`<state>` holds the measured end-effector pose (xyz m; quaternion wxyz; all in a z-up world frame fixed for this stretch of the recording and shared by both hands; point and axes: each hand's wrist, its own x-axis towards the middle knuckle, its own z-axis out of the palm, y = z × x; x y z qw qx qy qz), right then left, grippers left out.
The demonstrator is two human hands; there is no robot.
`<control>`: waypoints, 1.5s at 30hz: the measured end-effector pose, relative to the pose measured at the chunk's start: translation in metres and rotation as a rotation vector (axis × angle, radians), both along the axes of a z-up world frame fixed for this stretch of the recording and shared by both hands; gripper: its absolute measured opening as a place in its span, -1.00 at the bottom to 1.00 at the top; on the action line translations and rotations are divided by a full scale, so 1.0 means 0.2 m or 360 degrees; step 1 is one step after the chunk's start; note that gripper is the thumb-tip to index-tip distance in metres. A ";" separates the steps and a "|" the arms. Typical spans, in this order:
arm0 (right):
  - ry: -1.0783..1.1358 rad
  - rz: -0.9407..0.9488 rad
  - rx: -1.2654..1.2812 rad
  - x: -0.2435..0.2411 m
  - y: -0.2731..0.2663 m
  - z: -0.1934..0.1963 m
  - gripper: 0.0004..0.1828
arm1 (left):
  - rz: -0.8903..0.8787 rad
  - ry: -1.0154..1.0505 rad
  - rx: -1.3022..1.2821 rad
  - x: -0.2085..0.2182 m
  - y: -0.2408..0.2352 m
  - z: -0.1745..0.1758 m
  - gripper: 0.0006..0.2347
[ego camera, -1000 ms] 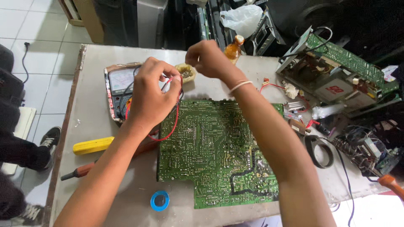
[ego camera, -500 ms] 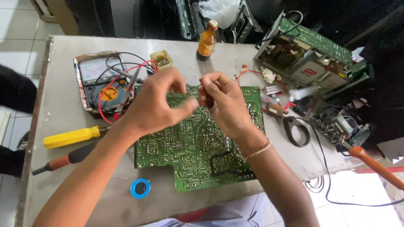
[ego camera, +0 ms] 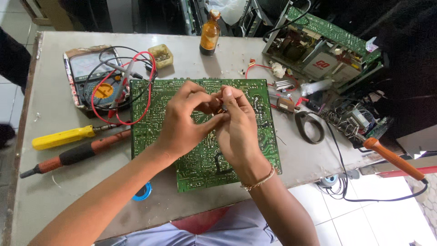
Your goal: The person uses a yellow screwdriver to scrape a contact point on a green circuit board. They then use a soldering iron to apply heat to the board while feeding solder wire to create a joint. Finally, they use a small brown block to rub and clean the soldered area.
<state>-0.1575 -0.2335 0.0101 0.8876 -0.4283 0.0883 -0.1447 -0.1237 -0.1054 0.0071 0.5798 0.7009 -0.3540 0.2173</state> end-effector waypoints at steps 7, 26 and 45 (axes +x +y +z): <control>-0.0123 -0.0034 0.0028 -0.04 0.00 -0.08 -0.87 | 0.0014 0.0222 -0.0177 -0.02 -0.05 -0.10 -0.70; -0.0028 -0.0259 -0.0650 -0.10 -0.32 -0.17 -0.83 | -0.0156 -0.0045 0.0752 0.15 0.20 0.01 -0.94; 0.0344 -0.0045 -0.0501 -0.08 -0.20 -0.12 -0.78 | -0.0002 -0.0386 0.1007 0.12 0.01 -0.07 -0.69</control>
